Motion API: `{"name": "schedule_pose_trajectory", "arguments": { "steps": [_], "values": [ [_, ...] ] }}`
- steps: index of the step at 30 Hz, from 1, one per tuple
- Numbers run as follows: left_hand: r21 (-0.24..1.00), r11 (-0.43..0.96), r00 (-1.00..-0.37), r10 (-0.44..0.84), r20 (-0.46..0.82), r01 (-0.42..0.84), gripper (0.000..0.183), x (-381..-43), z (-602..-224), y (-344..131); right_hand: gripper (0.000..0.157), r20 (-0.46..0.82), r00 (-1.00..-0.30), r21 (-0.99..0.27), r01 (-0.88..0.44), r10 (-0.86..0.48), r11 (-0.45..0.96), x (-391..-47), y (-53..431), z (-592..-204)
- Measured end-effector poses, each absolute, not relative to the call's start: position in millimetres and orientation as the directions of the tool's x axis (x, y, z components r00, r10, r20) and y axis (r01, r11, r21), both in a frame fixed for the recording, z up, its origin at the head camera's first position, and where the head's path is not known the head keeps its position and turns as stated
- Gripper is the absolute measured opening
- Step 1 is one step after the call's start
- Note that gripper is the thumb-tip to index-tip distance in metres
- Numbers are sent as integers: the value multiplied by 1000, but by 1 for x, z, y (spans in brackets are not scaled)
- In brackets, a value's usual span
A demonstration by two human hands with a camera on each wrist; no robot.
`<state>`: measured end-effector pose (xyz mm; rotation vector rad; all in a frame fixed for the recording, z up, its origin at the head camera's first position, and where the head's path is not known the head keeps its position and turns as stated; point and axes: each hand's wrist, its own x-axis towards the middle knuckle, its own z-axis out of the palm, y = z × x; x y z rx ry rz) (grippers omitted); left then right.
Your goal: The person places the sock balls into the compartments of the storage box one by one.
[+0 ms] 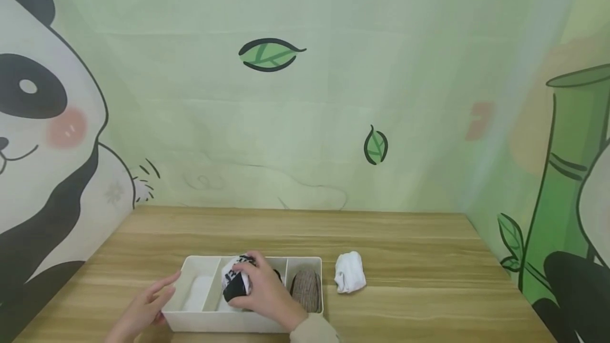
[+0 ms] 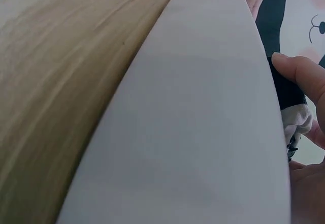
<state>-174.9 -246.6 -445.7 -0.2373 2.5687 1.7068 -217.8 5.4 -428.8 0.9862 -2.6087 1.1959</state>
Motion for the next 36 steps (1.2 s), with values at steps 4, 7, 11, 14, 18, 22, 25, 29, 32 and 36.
{"name": "schedule_pose_trajectory", "arguments": {
  "steps": [4,7,11,14,18,22,25,29,32,36],
  "values": [
    [916,374,-988,-99,-116,-145,41,-176,-444,-245,54,342,-782,-639,-600,-521,481,-218,4,-430],
    [920,359,-987,-102,-128,-156,41,-177,-444,-245,55,354,-773,-617,-616,-526,490,-219,2,-432],
    [918,358,-984,-104,-146,-174,41,-178,-443,-246,54,371,-761,-573,-639,-533,513,-220,-1,-433],
    [910,371,-982,-106,-156,-185,41,-178,-442,-246,54,363,-760,-563,-640,-539,523,-220,-2,-432],
    [902,387,-981,-108,-161,-190,41,-178,-442,-245,53,347,-761,-567,-636,-548,524,-218,-1,-432],
    [901,395,-983,-102,-152,-180,41,-179,-443,-245,53,344,-761,-538,-640,-550,549,-215,1,-432],
    [900,394,-982,-106,-155,-185,41,-179,-444,-246,51,365,-754,-524,-651,-545,549,-213,5,-434],
    [902,388,-981,-111,-159,-190,41,-178,-445,-246,46,407,-741,-537,-667,-534,517,-216,13,-435],
    [905,383,-982,-105,-155,-184,41,-178,-446,-247,42,444,-732,-553,-678,-517,485,-219,20,-436],
    [903,386,-982,-106,-159,-188,41,-179,-446,-247,37,504,-721,-573,-691,-477,440,-223,30,-437]
  ]
}}
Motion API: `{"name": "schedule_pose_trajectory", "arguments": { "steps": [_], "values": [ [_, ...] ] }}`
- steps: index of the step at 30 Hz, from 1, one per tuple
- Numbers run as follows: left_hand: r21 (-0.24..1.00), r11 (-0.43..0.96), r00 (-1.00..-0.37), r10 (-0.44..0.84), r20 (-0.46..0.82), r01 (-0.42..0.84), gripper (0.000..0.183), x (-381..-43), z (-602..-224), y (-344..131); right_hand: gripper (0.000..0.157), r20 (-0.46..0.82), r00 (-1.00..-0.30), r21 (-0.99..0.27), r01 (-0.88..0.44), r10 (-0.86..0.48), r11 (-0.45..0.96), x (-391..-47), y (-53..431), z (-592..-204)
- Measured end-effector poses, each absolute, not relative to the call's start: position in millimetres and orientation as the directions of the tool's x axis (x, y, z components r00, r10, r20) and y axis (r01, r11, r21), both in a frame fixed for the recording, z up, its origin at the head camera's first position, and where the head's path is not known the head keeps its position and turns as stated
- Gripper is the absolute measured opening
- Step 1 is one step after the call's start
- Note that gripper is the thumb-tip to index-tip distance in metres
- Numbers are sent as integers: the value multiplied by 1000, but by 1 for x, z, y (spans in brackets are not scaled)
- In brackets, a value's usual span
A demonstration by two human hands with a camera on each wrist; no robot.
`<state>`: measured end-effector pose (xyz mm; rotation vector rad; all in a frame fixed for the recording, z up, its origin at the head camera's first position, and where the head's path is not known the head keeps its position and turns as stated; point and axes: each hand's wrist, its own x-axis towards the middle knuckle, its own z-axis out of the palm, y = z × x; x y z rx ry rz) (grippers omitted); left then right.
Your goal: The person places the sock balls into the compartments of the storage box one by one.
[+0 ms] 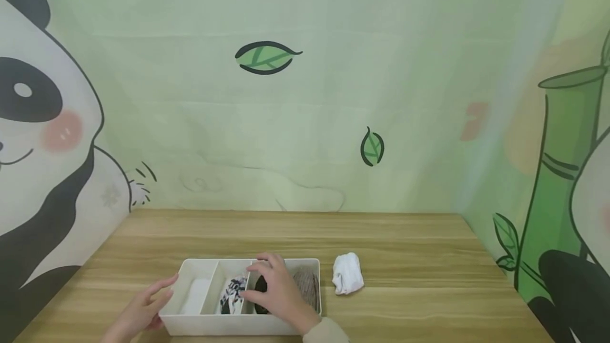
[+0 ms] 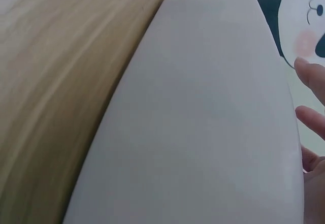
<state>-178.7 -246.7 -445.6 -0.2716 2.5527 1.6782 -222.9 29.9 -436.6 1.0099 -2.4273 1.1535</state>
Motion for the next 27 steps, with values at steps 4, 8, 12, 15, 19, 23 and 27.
{"name": "schedule_pose_trajectory", "arguments": {
  "steps": [4,8,12,15,19,23,27],
  "values": [
    [898,398,-982,-110,-156,-187,40,-179,-446,-246,35,531,-725,-580,-688,-438,436,-224,40,-436],
    [895,406,-982,-110,-151,-184,41,-179,-446,-246,34,560,-720,-555,-693,-409,460,-224,51,-437],
    [894,410,-983,-111,-148,-181,40,-178,-447,-247,32,622,-690,-524,-719,-370,458,-226,60,-440],
    [894,410,-983,-108,-149,-181,40,-178,-447,-247,29,662,-670,-508,-731,-336,455,-227,66,-444],
    [897,406,-984,-99,-149,-176,41,-178,-447,-247,28,668,-683,-518,-711,-294,475,-229,77,-447],
    [899,401,-984,-97,-147,-174,41,-178,-446,-248,28,639,-721,-550,-671,-266,497,-229,87,-446],
    [899,400,-983,-95,-154,-180,41,-178,-446,-248,27,622,-743,-567,-644,-246,513,-230,97,-446]
  ]
}}
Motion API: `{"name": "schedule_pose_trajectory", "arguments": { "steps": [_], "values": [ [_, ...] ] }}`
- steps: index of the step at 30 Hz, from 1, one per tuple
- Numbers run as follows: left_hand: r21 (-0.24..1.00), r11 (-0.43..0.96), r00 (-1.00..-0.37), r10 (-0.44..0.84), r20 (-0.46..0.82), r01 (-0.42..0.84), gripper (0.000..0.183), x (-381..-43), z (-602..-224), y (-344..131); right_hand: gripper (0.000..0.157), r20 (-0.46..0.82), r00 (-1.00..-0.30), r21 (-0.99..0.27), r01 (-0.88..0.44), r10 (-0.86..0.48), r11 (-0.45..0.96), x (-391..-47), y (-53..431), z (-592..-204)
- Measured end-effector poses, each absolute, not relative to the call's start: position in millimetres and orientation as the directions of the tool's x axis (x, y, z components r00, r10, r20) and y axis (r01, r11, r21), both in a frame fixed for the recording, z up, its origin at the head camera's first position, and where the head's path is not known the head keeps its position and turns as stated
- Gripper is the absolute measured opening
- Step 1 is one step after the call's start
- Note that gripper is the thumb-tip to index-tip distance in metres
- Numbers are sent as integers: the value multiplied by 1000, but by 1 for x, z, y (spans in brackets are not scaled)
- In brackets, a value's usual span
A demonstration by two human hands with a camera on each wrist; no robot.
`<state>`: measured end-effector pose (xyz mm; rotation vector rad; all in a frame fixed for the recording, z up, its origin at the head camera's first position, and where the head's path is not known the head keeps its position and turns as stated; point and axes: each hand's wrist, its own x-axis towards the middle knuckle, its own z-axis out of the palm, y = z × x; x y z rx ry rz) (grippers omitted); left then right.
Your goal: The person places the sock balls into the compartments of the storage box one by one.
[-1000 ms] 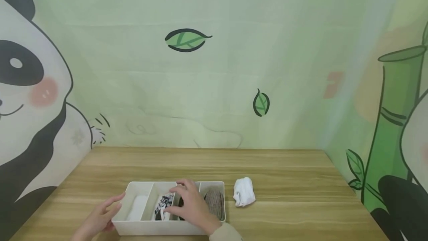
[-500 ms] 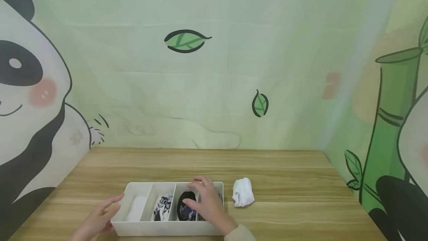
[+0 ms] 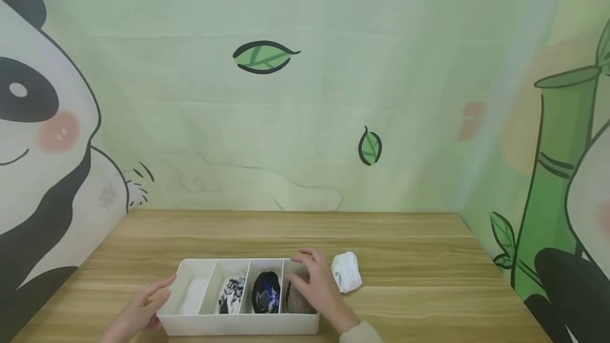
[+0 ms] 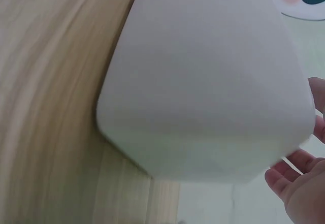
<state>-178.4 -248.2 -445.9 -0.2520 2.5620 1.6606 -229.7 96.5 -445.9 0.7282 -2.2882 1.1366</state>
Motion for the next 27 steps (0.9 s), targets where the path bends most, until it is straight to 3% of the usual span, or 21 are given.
{"name": "schedule_pose_trajectory", "arguments": {
  "steps": [11,19,27],
  "values": [
    [907,380,-983,-95,-157,-182,41,-178,-447,-248,28,597,-774,-555,-588,-212,588,-233,126,-449],
    [912,376,-987,-82,-142,-162,41,-178,-447,-248,30,471,-866,-650,-471,-170,597,-235,147,-449],
    [903,394,-985,-95,-144,-170,41,-178,-446,-248,31,471,-865,-614,-463,-174,639,-238,165,-451]
  ]
}}
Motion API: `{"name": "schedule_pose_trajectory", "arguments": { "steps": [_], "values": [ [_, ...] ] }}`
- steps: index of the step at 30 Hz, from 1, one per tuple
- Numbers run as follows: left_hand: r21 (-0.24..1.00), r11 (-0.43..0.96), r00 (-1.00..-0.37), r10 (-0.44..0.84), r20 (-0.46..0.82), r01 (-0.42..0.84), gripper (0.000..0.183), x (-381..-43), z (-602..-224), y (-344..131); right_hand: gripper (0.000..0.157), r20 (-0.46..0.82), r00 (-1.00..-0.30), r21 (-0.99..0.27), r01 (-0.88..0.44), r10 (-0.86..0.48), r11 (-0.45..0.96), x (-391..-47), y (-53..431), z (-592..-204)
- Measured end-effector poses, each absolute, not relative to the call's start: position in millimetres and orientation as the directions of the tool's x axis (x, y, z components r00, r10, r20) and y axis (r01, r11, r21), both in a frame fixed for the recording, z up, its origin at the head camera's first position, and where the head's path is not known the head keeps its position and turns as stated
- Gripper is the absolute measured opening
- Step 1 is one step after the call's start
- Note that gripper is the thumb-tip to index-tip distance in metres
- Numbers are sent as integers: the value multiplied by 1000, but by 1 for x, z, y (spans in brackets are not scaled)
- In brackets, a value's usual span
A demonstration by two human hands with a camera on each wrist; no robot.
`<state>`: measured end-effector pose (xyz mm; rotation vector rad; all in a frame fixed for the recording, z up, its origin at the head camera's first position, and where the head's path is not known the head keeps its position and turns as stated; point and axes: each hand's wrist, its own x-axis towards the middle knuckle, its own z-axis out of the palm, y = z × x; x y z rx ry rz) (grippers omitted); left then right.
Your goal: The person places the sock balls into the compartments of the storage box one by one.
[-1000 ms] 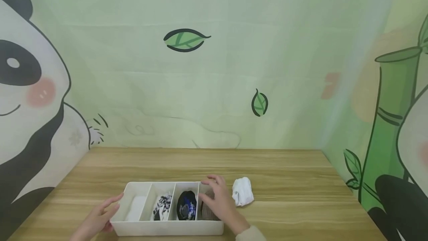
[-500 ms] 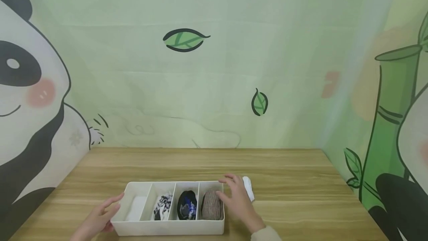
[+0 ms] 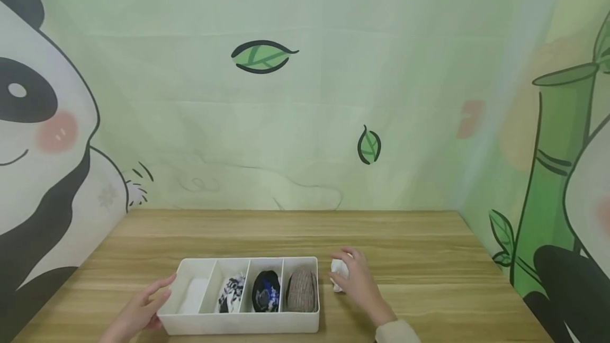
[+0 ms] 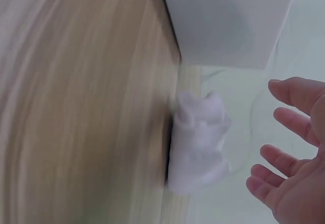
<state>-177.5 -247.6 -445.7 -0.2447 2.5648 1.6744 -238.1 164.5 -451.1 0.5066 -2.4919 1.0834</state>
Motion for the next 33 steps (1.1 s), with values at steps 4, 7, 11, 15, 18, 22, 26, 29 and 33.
{"name": "schedule_pose_trajectory", "arguments": {
  "steps": [4,7,11,15,18,22,26,29,33],
  "values": [
    [904,393,-985,-99,-142,-170,40,-177,-446,-248,30,416,-890,-605,-423,-185,674,-241,171,-452],
    [905,389,-985,-97,-145,-171,40,-177,-447,-248,30,364,-912,-599,-385,-189,702,-244,174,-453],
    [902,394,-984,-93,-151,-176,41,-178,-447,-248,31,329,-924,-579,-360,-195,732,-248,177,-454],
    [901,394,-984,-91,-156,-179,41,-177,-447,-248,33,330,-913,-541,-390,-238,745,-251,179,-456],
    [904,389,-984,-92,-153,-177,41,-177,-446,-247,35,333,-900,-515,-423,-280,746,-253,180,-457],
    [906,387,-985,-92,-144,-169,41,-177,-445,-247,34,326,-898,-504,-429,-296,750,-255,181,-457],
    [903,394,-985,-97,-141,-168,40,-176,-445,-247,35,294,-912,-511,-404,-286,759,-256,180,-457],
    [904,390,-984,-99,-149,-176,40,-176,-445,-247,37,251,-923,-533,-384,-293,754,-256,179,-457],
    [905,382,-982,-100,-159,-186,41,-176,-444,-247,38,212,-926,-550,-378,-314,744,-256,178,-458]
  ]
}}
